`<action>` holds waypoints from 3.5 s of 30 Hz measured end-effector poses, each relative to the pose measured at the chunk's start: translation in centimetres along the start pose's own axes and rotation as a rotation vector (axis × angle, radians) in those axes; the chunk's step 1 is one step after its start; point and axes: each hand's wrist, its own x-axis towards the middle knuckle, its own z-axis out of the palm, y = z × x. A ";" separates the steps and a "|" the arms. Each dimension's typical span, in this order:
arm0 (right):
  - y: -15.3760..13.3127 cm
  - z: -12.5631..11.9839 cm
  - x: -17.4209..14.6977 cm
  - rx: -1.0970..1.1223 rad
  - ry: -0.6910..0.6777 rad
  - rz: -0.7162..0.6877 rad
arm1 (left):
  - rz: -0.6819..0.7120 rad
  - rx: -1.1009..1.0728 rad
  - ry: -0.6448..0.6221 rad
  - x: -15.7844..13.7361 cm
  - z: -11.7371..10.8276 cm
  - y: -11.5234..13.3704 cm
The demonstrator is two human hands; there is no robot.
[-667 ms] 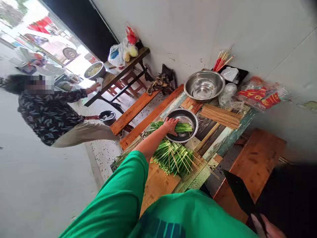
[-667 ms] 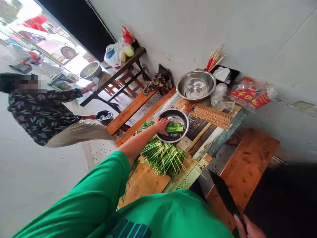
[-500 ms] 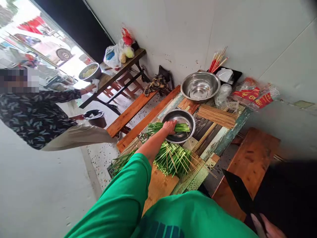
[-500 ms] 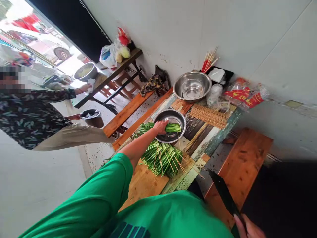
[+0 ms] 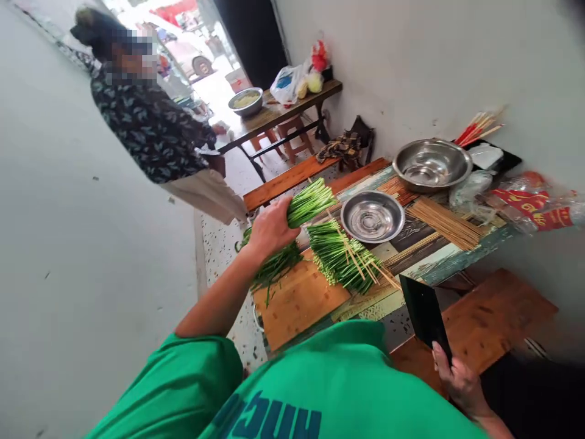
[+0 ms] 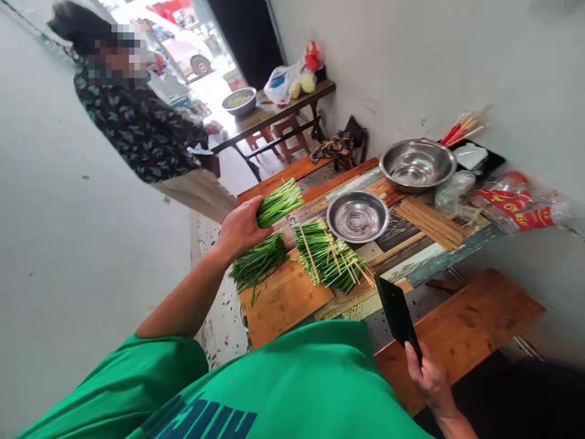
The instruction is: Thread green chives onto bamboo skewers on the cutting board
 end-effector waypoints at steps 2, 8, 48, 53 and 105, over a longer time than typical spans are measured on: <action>-2.1 0.8 0.9 0.035 -0.116 -0.049 | -0.116 0.041 -0.097 -5.8 1.1 -3.3; -11.1 5.0 5.1 -0.082 -0.362 -0.170 | -0.325 0.009 -0.367 -16.9 14.2 -6.6; -23.1 15.4 10.1 -0.643 -0.754 -0.307 | -0.289 -0.316 -0.303 -18.4 28.8 -2.7; -24.0 16.8 9.8 -0.666 -0.778 -0.269 | -0.318 -0.336 -0.333 -18.5 28.7 -3.0; -25.3 14.8 5.2 -0.603 -0.777 -0.335 | -0.307 -0.166 -0.238 -22.9 30.8 -3.2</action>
